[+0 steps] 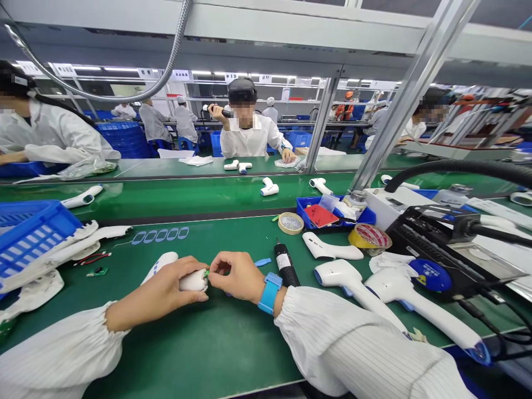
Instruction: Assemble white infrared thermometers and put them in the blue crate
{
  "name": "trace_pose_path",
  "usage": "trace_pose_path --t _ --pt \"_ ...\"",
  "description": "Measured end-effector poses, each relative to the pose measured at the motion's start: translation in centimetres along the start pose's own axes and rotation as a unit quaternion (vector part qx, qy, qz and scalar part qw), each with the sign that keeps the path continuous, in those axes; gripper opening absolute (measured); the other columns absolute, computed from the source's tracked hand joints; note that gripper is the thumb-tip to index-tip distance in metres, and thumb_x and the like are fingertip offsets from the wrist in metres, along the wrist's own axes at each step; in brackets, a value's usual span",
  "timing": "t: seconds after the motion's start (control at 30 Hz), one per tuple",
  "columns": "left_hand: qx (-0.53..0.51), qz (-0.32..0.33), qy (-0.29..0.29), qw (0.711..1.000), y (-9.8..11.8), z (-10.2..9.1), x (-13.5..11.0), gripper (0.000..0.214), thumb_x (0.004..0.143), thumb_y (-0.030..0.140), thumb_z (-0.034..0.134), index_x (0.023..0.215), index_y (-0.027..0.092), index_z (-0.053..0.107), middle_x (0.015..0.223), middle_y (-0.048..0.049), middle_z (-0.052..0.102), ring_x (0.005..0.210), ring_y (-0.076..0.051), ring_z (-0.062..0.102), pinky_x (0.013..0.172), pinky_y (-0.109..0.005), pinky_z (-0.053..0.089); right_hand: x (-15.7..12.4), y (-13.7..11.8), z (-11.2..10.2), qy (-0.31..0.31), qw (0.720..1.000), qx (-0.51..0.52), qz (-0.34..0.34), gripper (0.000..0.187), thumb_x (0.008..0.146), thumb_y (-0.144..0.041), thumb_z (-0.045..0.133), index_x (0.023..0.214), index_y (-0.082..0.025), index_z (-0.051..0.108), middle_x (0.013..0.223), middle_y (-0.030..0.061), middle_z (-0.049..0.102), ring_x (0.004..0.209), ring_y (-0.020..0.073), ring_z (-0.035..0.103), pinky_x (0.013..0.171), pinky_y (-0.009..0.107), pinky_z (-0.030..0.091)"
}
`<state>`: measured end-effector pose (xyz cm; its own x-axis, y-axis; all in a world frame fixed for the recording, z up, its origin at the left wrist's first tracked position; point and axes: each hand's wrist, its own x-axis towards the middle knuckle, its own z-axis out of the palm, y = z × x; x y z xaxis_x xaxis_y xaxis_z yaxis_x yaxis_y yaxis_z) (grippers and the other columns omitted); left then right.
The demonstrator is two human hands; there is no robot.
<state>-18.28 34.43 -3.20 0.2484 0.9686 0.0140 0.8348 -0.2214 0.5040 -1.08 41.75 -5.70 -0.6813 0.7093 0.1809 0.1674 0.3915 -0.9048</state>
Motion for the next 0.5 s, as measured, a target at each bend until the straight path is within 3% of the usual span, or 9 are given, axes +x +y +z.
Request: trace_pose_path --t 0.2,0.37,0.5 --pt "0.016 0.002 -0.005 1.000 -0.3 0.2 0.5 0.035 0.074 0.046 0.060 0.099 0.022 0.058 0.092 -0.0025 0.058 0.084 -0.020 0.053 0.072 -0.031 0.043 0.0 0.2 -0.4 -0.022 0.998 0.044 0.026 0.018 0.067 -0.027 0.067 0.078 -0.016 0.057 0.070 -0.0013 0.059 0.064 0.0103 0.054 0.062 0.022 0.046" --pt "0.051 0.012 -0.016 0.999 0.1 0.6 0.9 0.031 0.076 0.044 0.058 0.094 0.019 0.058 0.089 -0.0028 0.056 0.082 -0.020 0.052 0.071 -0.031 0.043 0.3 0.9 0.2 -0.030 0.998 0.034 0.052 0.006 0.070 -0.016 0.062 0.073 -0.016 0.057 0.064 -0.0029 0.057 0.061 0.0090 0.054 0.057 0.020 0.045" --pt "0.224 0.034 -0.025 0.974 0.9 0.0 1.5 0.026 0.080 0.027 0.057 0.102 0.013 0.056 0.095 -0.0089 0.056 0.087 -0.024 0.051 0.074 -0.036 0.042 0.3 1.6 -0.1 -0.030 0.997 -0.018 0.071 0.012 0.067 -0.010 0.063 0.072 -0.016 0.054 0.060 -0.0042 0.055 0.058 0.0093 0.054 0.055 0.020 0.045"
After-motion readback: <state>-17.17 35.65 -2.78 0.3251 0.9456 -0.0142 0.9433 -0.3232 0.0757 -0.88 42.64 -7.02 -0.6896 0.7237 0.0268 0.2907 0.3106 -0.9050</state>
